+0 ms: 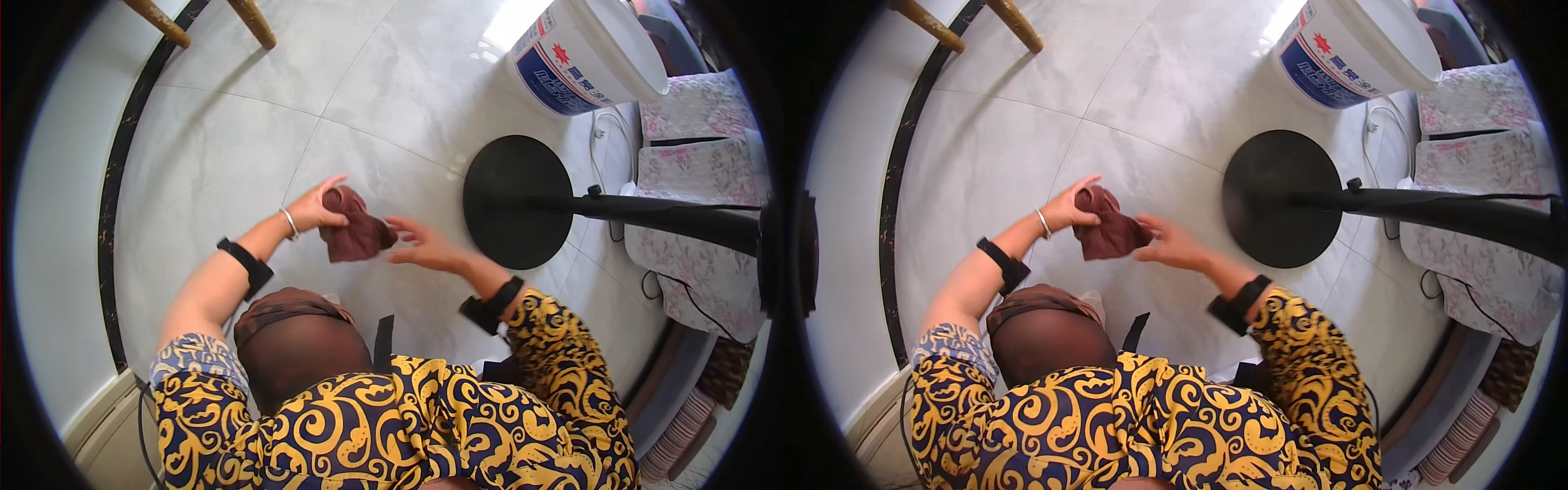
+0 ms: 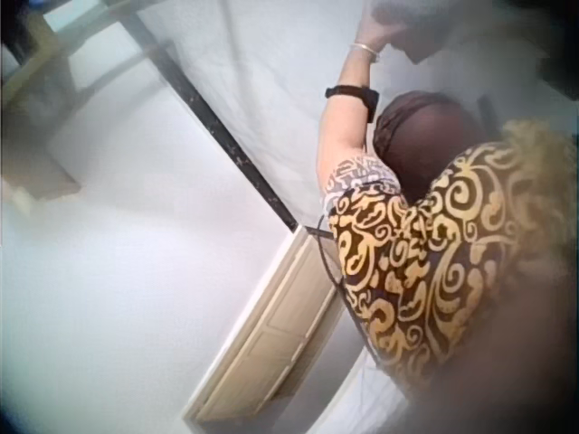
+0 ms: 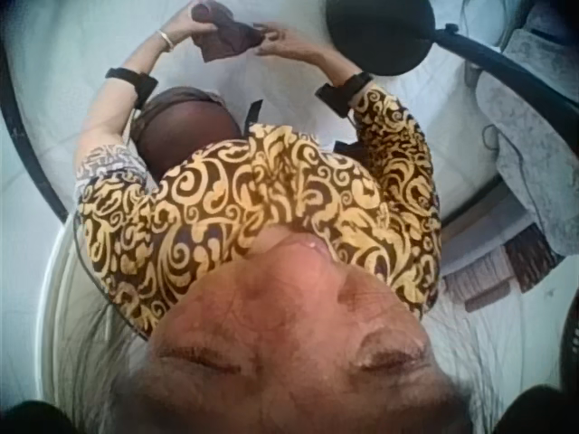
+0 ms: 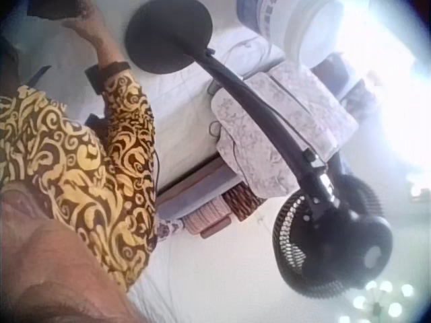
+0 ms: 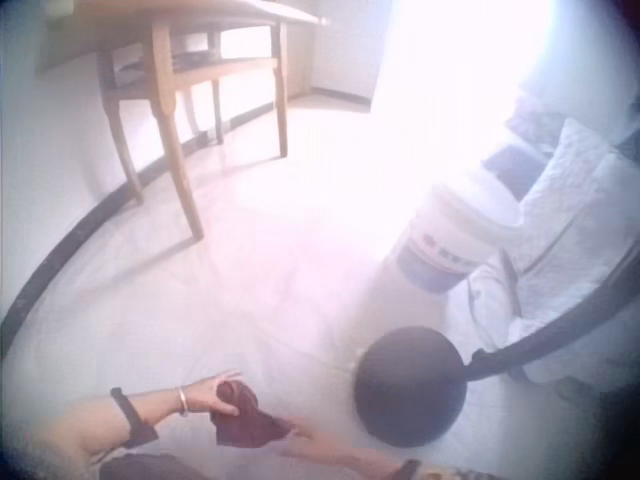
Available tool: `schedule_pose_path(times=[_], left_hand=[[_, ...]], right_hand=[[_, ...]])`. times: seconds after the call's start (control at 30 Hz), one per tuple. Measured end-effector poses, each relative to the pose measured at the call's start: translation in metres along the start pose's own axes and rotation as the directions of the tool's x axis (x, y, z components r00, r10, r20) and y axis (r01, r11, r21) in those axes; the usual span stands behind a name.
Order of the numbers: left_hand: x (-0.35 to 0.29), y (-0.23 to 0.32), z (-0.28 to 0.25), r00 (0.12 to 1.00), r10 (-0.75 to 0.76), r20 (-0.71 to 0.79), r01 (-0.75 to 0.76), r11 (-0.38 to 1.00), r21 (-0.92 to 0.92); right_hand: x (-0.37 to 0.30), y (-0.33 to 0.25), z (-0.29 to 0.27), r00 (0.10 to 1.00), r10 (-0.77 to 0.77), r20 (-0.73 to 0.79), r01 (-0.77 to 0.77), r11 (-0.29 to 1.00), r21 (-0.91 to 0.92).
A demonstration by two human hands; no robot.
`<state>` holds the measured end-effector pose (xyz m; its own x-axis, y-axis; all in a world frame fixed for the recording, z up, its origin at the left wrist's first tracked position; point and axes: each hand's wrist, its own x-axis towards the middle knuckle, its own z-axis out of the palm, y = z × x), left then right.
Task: The recorder is cleaning a black electric fan using a red cloth and a bucket of water.
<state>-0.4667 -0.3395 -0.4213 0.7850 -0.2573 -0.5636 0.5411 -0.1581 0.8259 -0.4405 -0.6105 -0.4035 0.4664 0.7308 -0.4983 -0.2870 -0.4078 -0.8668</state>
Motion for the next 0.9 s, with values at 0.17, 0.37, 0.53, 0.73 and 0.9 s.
schedule_pose_path(times=[0.17, 0.37, 0.53, 0.73, 0.9], left_hand=[[0.062, 0.060, -0.008, 0.972, 0.236, -0.014, -0.185, 0.793, 0.580], [0.147, 0.103, 0.051, 0.866, 0.491, 0.099, -0.390, 0.536, 0.749], [0.201, 0.095, 0.088, 0.880, 0.475, 0.014, -0.325, 0.580, 0.747], [0.220, 0.076, 0.154, 0.896, 0.423, 0.133, -0.329, 0.435, 0.838], [0.213, 0.057, 0.147, 0.916, 0.376, 0.139, -0.313, 0.454, 0.834]], right_hand=[[-0.056, 0.005, -0.110, 0.931, 0.360, -0.061, -0.343, 0.805, -0.485], [-0.105, -0.010, -0.172, 0.734, 0.365, -0.573, -0.503, 0.859, -0.098], [-0.157, -0.008, -0.175, 0.591, 0.494, -0.637, -0.555, 0.822, 0.123], [-0.166, 0.002, -0.167, 0.328, 0.361, -0.873, -0.217, 0.928, 0.302], [-0.141, 0.010, -0.179, 0.256, 0.024, -0.966, 0.108, 0.993, 0.054]])
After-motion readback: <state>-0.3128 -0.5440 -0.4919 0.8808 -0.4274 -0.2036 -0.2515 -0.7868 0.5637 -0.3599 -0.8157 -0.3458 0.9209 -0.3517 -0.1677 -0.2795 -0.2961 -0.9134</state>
